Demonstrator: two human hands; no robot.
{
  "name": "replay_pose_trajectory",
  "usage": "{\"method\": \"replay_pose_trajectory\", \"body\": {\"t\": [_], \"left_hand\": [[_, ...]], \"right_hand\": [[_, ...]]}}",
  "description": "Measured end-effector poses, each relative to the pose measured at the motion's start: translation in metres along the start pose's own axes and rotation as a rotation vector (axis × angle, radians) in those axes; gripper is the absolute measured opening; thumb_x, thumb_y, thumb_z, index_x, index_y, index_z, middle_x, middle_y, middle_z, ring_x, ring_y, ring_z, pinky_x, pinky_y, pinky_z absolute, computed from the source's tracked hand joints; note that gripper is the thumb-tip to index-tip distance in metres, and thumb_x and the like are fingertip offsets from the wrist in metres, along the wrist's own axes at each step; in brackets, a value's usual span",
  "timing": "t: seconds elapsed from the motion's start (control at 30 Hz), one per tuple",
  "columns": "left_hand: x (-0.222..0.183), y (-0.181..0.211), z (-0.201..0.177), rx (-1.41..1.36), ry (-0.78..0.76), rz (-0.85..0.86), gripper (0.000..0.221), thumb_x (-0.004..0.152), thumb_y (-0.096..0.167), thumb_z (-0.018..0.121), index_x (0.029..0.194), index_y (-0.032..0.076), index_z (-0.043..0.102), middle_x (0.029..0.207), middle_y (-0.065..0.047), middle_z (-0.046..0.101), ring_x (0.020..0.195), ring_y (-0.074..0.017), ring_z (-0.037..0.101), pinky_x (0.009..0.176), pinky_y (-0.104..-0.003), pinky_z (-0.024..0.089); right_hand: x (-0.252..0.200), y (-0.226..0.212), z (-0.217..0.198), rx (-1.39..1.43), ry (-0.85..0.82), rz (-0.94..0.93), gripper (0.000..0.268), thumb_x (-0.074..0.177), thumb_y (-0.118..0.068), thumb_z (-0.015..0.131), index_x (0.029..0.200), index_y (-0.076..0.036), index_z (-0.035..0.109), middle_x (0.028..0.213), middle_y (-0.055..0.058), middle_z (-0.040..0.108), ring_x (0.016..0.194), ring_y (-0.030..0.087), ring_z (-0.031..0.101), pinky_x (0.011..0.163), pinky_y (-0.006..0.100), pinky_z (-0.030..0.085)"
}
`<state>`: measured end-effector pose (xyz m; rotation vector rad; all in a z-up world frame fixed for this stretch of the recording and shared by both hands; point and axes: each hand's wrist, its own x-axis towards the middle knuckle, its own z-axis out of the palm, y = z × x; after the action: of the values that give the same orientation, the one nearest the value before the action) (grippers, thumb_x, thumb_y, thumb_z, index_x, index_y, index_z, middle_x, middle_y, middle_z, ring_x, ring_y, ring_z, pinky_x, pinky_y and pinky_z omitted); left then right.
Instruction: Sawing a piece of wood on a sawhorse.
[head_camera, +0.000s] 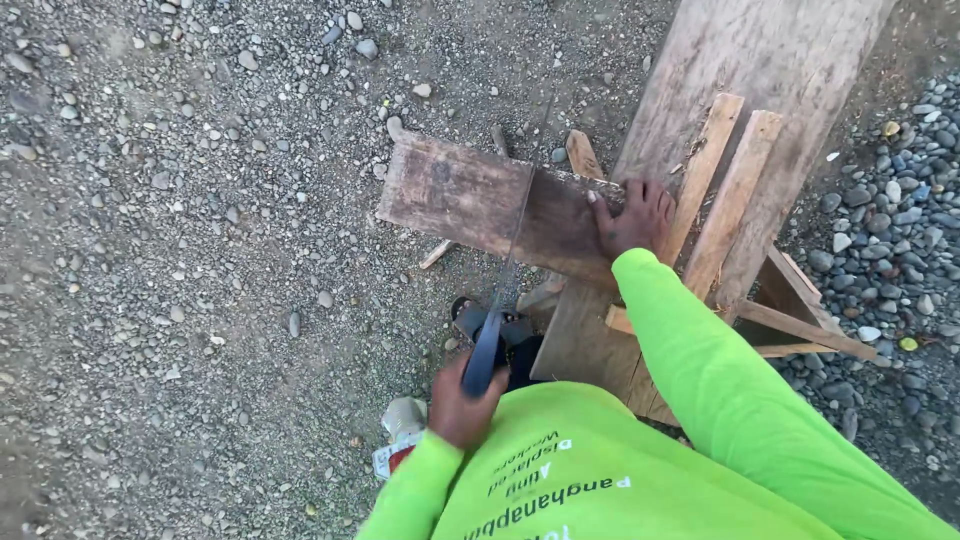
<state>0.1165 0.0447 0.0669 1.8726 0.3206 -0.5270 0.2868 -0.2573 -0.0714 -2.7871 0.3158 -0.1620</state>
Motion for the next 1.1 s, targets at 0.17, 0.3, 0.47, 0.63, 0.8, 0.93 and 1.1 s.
{"method": "replay_pose_trajectory", "body": {"t": [0.17,0.3,0.47,0.63,0.8,0.93,1.1], "left_hand": [[-0.061,0.03,-0.028,-0.005,0.018,-0.157,0.019,0.077,0.018,0.077,0.082,0.001,0.071,0.062,-0.007,0.068,0.054,-0.0125,0.06,0.055,-0.032,0.049],[-0.024,-0.007,-0.009,-0.021,0.017,-0.109,0.018,0.081,0.018,0.076,0.081,0.001,0.072,0.064,-0.008,0.067,0.057,-0.0134,0.059,0.055,-0.032,0.049],[0.115,0.007,0.03,0.057,0.045,-0.06,0.028,0.078,0.031,0.076,0.079,0.004,0.068,0.062,-0.012,0.065,0.054,-0.0221,0.062,0.055,-0.042,0.048],[0.142,0.033,0.037,0.138,0.103,0.027,0.028,0.074,0.028,0.078,0.074,0.002,0.067,0.061,-0.014,0.064,0.054,-0.0224,0.063,0.056,-0.042,0.049],[0.112,0.022,0.035,0.074,0.041,0.017,0.026,0.076,0.026,0.076,0.075,0.002,0.067,0.061,-0.016,0.066,0.056,-0.0268,0.067,0.056,-0.042,0.051],[0.016,0.002,-0.003,0.11,0.046,0.07,0.027,0.079,0.028,0.078,0.082,0.003,0.069,0.067,-0.013,0.068,0.059,-0.0172,0.065,0.054,-0.041,0.05],[-0.065,0.028,-0.036,0.11,0.03,-0.193,0.023,0.074,0.022,0.079,0.075,0.002,0.069,0.056,-0.012,0.063,0.051,-0.0195,0.058,0.052,-0.037,0.048]], "right_hand": [[-0.002,0.002,-0.001,0.034,-0.041,0.017,0.058,0.093,-0.057,0.073,0.119,-0.006,0.066,0.121,0.019,0.055,0.12,0.04,0.05,0.11,0.053,0.031],[-0.001,0.006,0.0,0.019,-0.023,-0.015,0.062,0.091,-0.059,0.075,0.12,-0.004,0.066,0.121,0.02,0.055,0.119,0.04,0.05,0.11,0.053,0.031],[-0.006,0.01,0.006,-0.005,0.022,-0.05,0.065,0.086,-0.06,0.079,0.119,-0.006,0.066,0.123,0.018,0.058,0.124,0.038,0.05,0.113,0.053,0.028],[0.001,0.008,0.01,0.011,-0.005,0.014,0.066,0.085,-0.061,0.08,0.118,-0.005,0.065,0.122,0.017,0.059,0.125,0.037,0.05,0.114,0.053,0.028],[-0.003,0.011,0.01,-0.008,0.019,0.013,0.064,0.084,-0.061,0.079,0.118,-0.008,0.067,0.122,0.018,0.058,0.121,0.039,0.048,0.109,0.053,0.029],[-0.003,0.004,0.002,0.015,-0.011,0.068,0.065,0.084,-0.063,0.079,0.115,-0.008,0.067,0.121,0.018,0.057,0.12,0.039,0.049,0.11,0.052,0.03],[-0.003,0.0,-0.005,0.036,-0.002,0.018,0.065,0.087,-0.065,0.077,0.122,-0.011,0.069,0.124,0.017,0.056,0.122,0.039,0.048,0.111,0.052,0.03]]}}
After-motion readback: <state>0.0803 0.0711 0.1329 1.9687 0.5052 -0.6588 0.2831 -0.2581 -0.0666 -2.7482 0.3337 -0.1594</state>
